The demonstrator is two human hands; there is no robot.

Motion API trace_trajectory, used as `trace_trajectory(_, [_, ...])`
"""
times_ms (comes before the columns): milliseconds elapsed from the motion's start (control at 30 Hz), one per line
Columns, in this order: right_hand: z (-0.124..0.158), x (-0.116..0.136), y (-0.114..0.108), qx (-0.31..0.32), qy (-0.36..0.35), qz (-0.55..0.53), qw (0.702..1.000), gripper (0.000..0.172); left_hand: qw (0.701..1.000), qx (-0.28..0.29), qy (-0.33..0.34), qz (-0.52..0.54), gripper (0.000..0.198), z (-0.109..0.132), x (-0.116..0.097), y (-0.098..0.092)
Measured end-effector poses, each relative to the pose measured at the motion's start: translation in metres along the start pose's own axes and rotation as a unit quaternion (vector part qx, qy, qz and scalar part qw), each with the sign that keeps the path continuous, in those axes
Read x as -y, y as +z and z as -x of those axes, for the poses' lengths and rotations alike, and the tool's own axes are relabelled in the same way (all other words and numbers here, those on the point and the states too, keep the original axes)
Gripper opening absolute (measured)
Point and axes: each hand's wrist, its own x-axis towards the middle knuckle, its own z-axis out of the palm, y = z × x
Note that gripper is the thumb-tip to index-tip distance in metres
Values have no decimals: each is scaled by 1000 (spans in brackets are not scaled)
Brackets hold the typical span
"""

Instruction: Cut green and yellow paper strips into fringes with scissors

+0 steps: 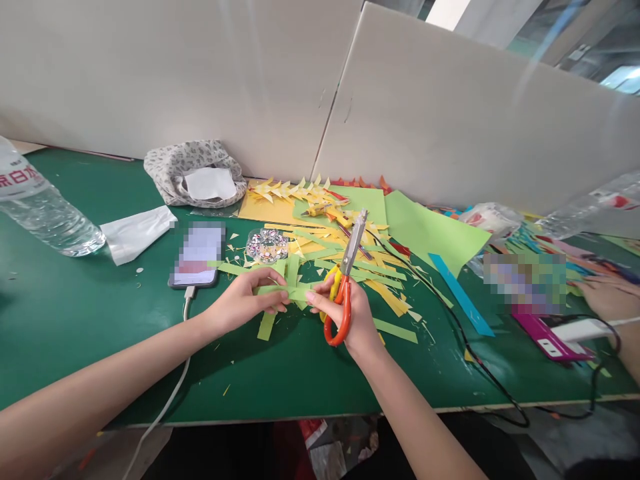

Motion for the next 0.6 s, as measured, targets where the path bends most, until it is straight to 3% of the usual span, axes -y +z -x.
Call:
trace_trajectory(233, [3,0,1,-3,-6,-4,1000,37,994,-103,23,15,32,-3,-1,-5])
trace_trajectory(400, [4,-1,4,20,-11,-39,999,37,996,-86,19,29,47,-3,1,-4])
trace_trajectory(600, [3,-1,4,-7,-6,-45,999,37,976,-163,70,129,39,-5,1,-9])
